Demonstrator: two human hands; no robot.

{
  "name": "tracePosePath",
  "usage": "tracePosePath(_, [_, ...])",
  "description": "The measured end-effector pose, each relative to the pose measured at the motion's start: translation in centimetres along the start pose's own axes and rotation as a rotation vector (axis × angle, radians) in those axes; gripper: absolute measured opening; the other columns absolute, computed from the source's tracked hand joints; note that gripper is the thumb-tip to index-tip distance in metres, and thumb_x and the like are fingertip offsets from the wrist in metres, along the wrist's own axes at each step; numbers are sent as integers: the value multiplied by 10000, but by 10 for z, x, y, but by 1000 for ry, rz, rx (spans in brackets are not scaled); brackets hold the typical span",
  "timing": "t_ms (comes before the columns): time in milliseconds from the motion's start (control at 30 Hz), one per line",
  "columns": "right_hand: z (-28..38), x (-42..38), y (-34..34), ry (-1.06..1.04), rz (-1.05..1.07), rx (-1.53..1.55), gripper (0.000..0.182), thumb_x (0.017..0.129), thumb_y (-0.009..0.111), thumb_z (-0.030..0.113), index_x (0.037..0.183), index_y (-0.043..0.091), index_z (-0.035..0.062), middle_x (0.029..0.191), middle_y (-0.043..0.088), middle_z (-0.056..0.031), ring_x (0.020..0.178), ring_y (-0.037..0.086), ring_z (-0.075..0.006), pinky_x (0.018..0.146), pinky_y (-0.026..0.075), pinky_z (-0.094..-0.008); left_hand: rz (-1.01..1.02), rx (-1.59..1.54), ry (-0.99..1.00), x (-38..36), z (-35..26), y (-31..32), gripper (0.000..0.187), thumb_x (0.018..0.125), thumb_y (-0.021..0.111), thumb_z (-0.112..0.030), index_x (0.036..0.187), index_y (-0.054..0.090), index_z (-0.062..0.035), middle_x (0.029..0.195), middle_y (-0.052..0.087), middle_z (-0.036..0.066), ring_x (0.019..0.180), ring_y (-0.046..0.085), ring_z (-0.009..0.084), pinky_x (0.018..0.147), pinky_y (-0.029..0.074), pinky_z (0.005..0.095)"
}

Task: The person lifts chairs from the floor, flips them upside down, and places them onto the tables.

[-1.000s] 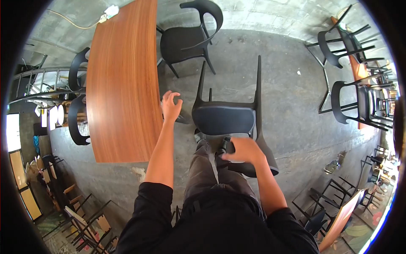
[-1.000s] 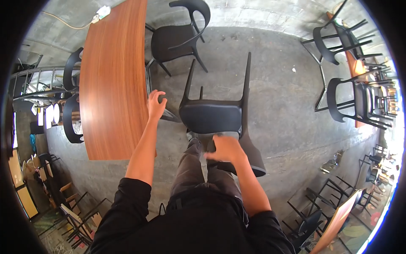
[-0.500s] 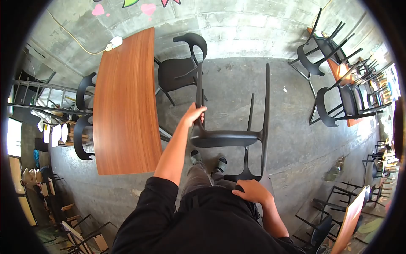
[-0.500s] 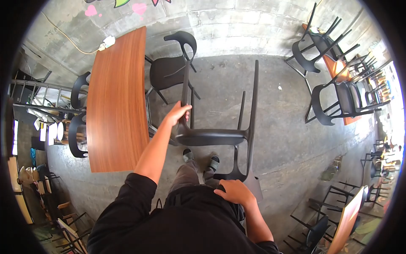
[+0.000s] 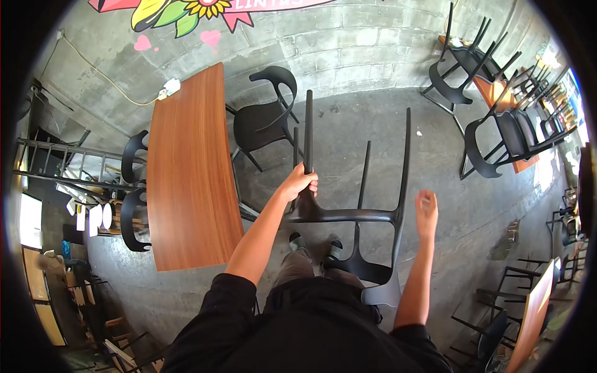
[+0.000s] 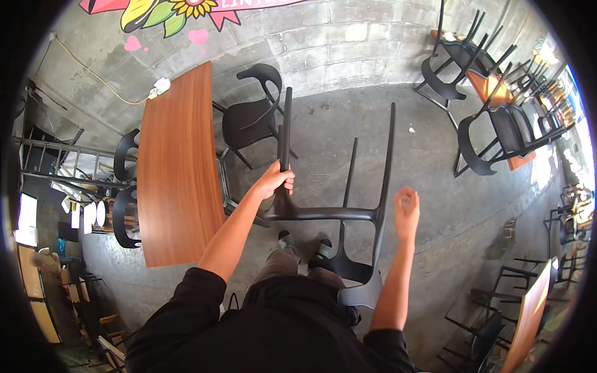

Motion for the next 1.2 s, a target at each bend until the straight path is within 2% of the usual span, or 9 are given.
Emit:
tracePosePath(33, [-72,24,26,155,-128,89,283,967,638,271,1010,596,-6,806,678,-89,668,628,-169,637,509,-296,1,6,20,-4,-8,1,253,905,555,14,956,346,-119,721,455,25,564,484,124,569,516,399])
tracePosePath(133, [-64,22,85,586,267,290,359,974,617,374,1011,555,22,789,646,-84,539,578,-168,530,510,-315,-26,-11,-5,-17,-11,-2,259,905,554,16,962,341,-121,722,453,26,566,482,123,573,517,395])
tracePosePath(233, [-41,20,98,581,251,236,340,973,623,336,930,531,11,620,544,-57,395,483,-145,374,442,-321,-68,-11,20,-34,-13,-17,274,921,569,4,973,341,-137,713,445,4,565,467,108,601,521,391])
tracePosePath(333, [0,29,97,573,259,269,336,977,616,326,890,511,20,580,484,-34,373,451,-138,350,411,-317,-88,-55,104,-58,-26,-25,273,924,581,-9,982,347,-138,700,435,2,562,465,114,583,502,379])
tracePosePath(600, [170,68,52,255,384,525,321,954,638,285,797,524,29,535,501,-50,413,501,-149,406,402,-287,53,-194,508,-159,-103,-21,129,975,542,-97,986,414,-115,555,438,46,376,443,161,410,469,373])
tracePosePath(733, [253,70,42,191,301,808,249,955,616,244,827,522,52,589,496,-40,411,424,-154,426,332,-288,243,-286,659,-198,-124,-32,232,977,566,-224,887,414,-73,511,401,34,347,373,127,360,386,301])
tracePosePath(867, [284,51,56,165,359,885,351,953,603,214,677,418,101,495,393,-10,393,352,-116,416,289,-282,25,-217,809,-233,-128,-65,322,985,549,-291,781,417,-80,497,345,-3,368,324,84,366,318,265])
tracePosePath(900, [291,38,63,149,326,861,430,953,604,207,615,355,115,448,341,2,375,323,-104,404,269,-278,-21,-233,799,-240,-119,-79,320,984,560,-261,759,420,-83,493,358,-8,367,327,76,368,319,253])
tracePosePath(1200, [291,-61,147,201,166,769,454,952,551,92,534,373,96,403,335,1,317,300,-104,345,250,-287,-289,-328,756,-296,-8,-178,356,916,494,26,590,385,-66,452,390,20,327,354,86,324,312,257])
Point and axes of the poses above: each hand's wrist, its own x-axis towards the middle knuckle, its own y-axis out of the palm, z = x × y, the point moved 4 cm from there along x, towards the middle knuckle
